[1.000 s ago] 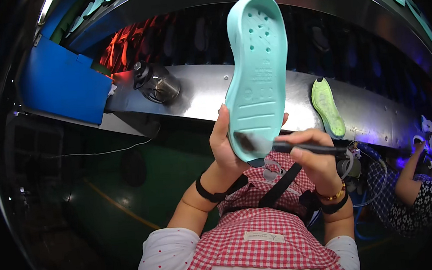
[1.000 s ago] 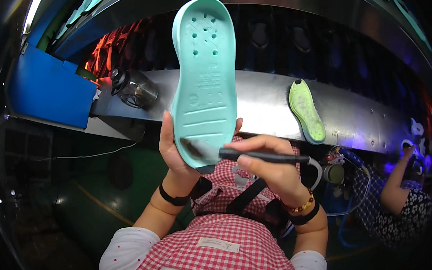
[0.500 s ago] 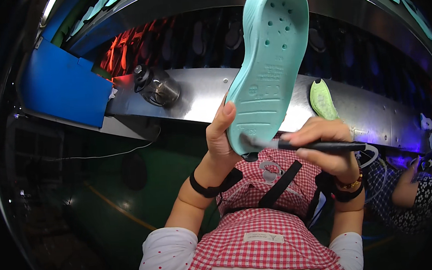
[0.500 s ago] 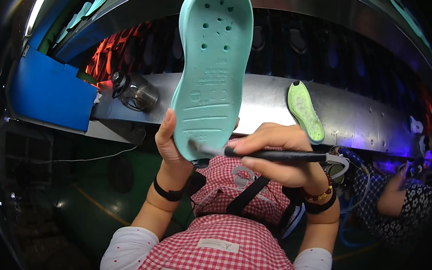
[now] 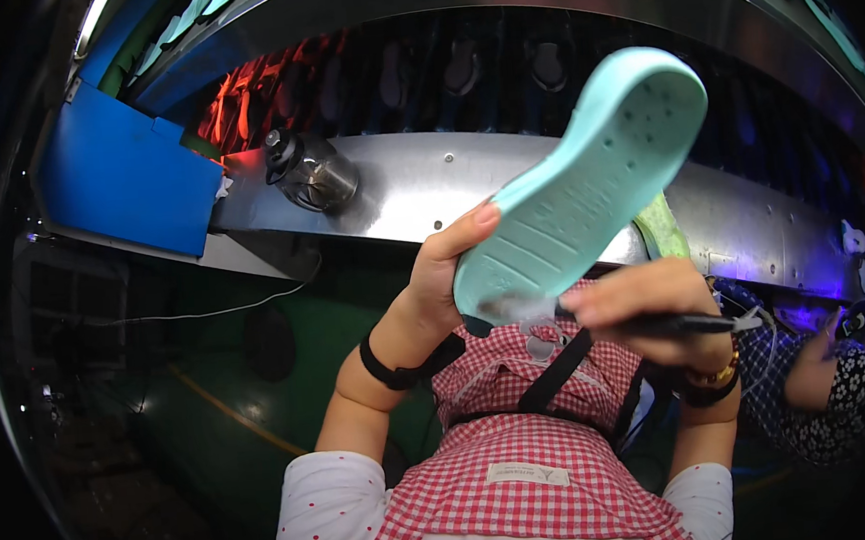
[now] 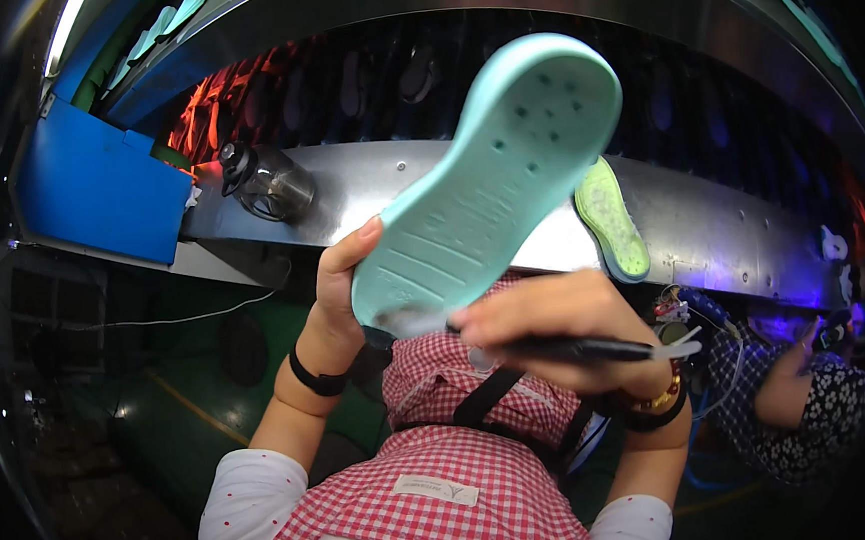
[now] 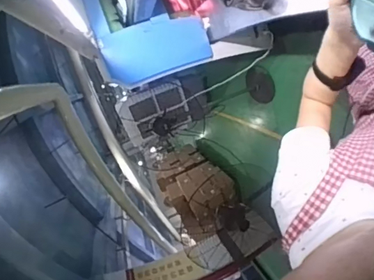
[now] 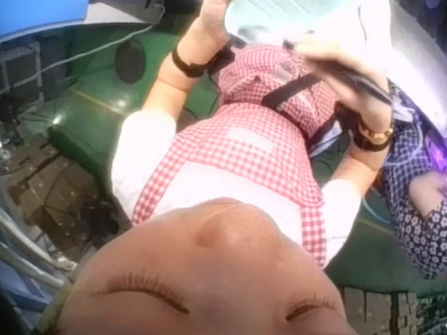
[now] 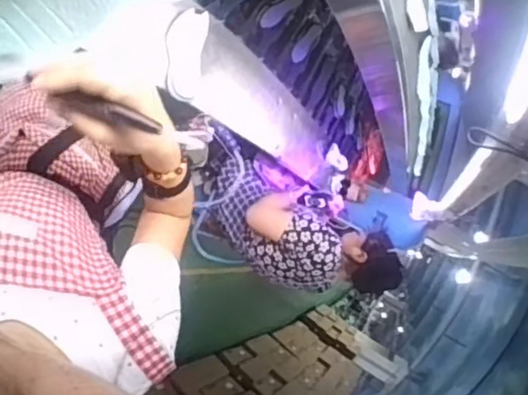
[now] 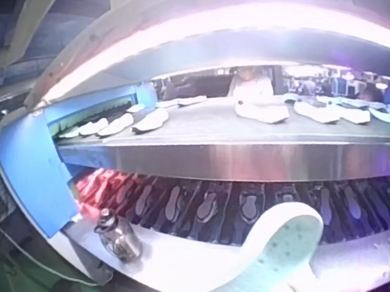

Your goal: Applying a liquid primer or glue to turquoise shoe soles using a brush in a manufacturing setting.

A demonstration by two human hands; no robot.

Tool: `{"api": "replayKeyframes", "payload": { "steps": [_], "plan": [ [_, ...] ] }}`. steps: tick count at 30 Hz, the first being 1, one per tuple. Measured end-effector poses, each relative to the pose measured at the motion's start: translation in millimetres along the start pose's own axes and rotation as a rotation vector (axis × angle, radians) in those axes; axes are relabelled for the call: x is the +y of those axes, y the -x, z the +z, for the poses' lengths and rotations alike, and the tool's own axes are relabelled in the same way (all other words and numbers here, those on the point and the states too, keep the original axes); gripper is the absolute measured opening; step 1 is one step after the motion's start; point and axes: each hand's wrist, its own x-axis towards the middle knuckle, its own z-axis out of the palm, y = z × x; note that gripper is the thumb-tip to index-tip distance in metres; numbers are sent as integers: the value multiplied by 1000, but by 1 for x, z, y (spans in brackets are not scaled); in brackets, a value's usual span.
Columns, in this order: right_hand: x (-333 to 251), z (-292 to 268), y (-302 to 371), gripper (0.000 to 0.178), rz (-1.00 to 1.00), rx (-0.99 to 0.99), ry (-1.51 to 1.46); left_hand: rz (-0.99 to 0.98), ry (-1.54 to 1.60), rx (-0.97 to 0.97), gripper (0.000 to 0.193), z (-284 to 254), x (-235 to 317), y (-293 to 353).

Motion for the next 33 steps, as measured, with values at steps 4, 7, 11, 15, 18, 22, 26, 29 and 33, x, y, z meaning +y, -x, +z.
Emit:
{"api": "replayKeyframes", "payload": {
  "steps": [4, 7, 11, 15, 18, 22, 26, 29, 33],
  "plan": [
    [4, -7, -2, 24, 36, -202, 30, -173, -125, 70, 54, -2, -2, -2],
    [-12, -12, -2, 26, 159, -457, 274, -269, -79, 45, 52, -14, -2, 3],
    [6, -15, 6, 23, 76, -250, 190, -318, -236, 44, 55, -7, 1, 4],
    [-11, -19, 2, 20, 39, -485, 451, -410, -278, 83, 56, -15, -3, 9],
    [-6, -28, 2, 22, 27, -330, 371, -369, -242, 89, 54, -12, -1, 10],
    [6, -27, 8, 19, 93, -434, 520, -376, -271, 104, 52, -14, -1, 9],
    [-1, -35, 4, 19, 84, -321, 394, -334, -199, 108, 51, -21, 1, 12],
    [22, -39, 13, 17, 86, -158, 375, -304, -239, 104, 50, -19, 4, 9],
    [16, -34, 19, 17, 196, -251, 409, -299, -226, 197, 51, -28, -2, 12]
  ]
}}
